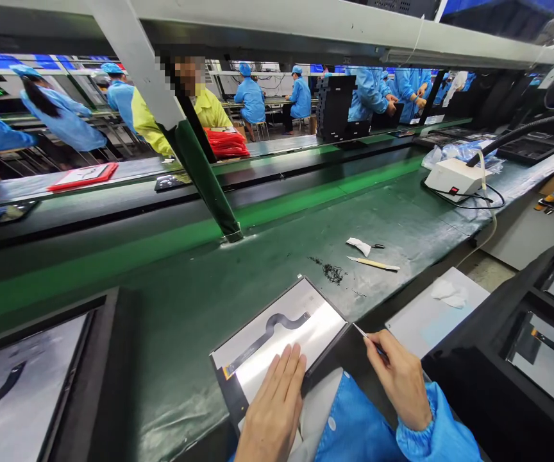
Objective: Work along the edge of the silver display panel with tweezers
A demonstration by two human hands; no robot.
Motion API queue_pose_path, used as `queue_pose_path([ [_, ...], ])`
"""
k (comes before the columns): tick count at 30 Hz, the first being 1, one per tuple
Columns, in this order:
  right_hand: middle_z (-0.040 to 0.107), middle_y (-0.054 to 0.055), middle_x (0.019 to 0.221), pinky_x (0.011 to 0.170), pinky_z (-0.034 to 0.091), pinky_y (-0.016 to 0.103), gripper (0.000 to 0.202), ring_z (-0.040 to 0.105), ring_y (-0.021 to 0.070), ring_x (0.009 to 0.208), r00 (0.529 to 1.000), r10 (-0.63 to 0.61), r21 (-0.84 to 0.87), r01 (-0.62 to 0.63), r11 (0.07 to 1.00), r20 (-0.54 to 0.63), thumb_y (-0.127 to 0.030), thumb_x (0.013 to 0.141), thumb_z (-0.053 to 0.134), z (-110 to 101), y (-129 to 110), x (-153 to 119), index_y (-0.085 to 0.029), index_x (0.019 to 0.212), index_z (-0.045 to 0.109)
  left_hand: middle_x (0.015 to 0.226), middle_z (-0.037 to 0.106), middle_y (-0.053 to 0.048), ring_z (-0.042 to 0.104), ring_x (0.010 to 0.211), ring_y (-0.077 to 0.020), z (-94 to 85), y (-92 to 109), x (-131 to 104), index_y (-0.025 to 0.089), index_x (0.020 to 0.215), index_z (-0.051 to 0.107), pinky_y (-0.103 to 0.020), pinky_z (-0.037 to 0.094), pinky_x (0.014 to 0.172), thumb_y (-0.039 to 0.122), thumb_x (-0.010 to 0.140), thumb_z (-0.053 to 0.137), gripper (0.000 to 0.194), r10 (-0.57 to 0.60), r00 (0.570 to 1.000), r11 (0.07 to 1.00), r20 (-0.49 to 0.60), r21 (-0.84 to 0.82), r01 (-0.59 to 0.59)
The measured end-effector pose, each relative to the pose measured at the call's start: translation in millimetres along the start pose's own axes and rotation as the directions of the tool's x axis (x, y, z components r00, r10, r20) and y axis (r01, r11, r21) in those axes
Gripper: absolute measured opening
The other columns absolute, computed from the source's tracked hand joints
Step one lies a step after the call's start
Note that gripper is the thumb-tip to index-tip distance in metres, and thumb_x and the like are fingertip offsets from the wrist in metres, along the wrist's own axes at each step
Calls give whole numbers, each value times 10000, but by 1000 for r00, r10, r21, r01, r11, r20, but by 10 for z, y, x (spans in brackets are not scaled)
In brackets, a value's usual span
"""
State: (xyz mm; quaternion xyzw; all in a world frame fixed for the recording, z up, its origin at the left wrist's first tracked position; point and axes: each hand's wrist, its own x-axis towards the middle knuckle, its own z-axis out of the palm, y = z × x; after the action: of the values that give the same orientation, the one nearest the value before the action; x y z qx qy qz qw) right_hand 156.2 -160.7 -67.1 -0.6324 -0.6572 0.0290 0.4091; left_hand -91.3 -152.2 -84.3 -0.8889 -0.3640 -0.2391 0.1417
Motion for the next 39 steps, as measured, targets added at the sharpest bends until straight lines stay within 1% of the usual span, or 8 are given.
queue_pose_path([
  [6,659,-8,656,532,465,224,308,624,125,515,988,7,-103,-23,994,-154,-352,1009,434,-197,254,245,-213,788,598,1422,552,-136,465,1364,-249,-10,1,10,50,1525,279,-376,317,1194,-41,899,448,655,5,1000,1000,-10,4,-5],
  [8,653,-12,646,523,463,221,310,616,125,510,986,13,-109,-31,994,-166,-365,1005,443,-237,272,285,-216,780,595,1416,559,-136,470,1360,-248,-14,1,15,55,1528,274,-375,328,1189,-44,900,441,657,-2,1000,1000,-9,-2,2],
  [11,641,-17,654,522,472,213,268,607,124,515,996,21,-40,-24,999,-89,-364,998,467,-199,185,209,-214,829,611,1416,559,-134,474,1356,-247,-17,3,22,65,1526,286,-376,339,1184,-39,907,435,645,-10,1000,1000,-9,-12,10],
  [15,642,-17,676,520,485,204,239,617,122,521,995,5,111,-16,994,104,-333,1006,457,-32,-28,-52,-216,883,625,1418,556,-132,461,1364,-248,-31,13,31,62,1524,288,-370,358,1173,-34,910,430,638,-11,1000,1000,-1,-10,11],
  [17,650,-11,683,517,491,200,256,639,124,528,990,-10,145,-10,989,140,-336,1014,441,42,-114,-158,-210,887,624,1414,560,-128,468,1358,-245,-42,18,37,74,1529,279,-370,391,1154,-32,914,414,638,-17,1000,1000,4,-7,17],
  [24,658,2,678,500,492,203,288,686,140,550,989,-68,113,53,992,133,-341,1039,387,142,-235,-223,-208,899,600,1418,554,-138,466,1358,-256,-61,13,49,78,1539,250,-379,431,1126,-17,920,423,651,-12,1000,1000,24,-21,12],
  [33,653,-6,670,517,485,213,313,685,133,545,988,-85,45,80,996,131,-297,1049,349,134,-278,-196,-208,879,596,1439,533,-135,456,1368,-258,-52,36,33,79,1515,317,-385,416,1140,-14,925,428,607,-39,999,998,13,-41,39],
  [39,651,-3,656,512,479,205,341,665,124,522,987,-108,18,107,994,115,-261,1044,345,128,-292,-185,-217,835,610,1425,551,-121,500,1336,-248,-51,36,36,103,1507,347,-377,445,1119,-3,934,418,587,-48,999,998,-11,-42,48],
])
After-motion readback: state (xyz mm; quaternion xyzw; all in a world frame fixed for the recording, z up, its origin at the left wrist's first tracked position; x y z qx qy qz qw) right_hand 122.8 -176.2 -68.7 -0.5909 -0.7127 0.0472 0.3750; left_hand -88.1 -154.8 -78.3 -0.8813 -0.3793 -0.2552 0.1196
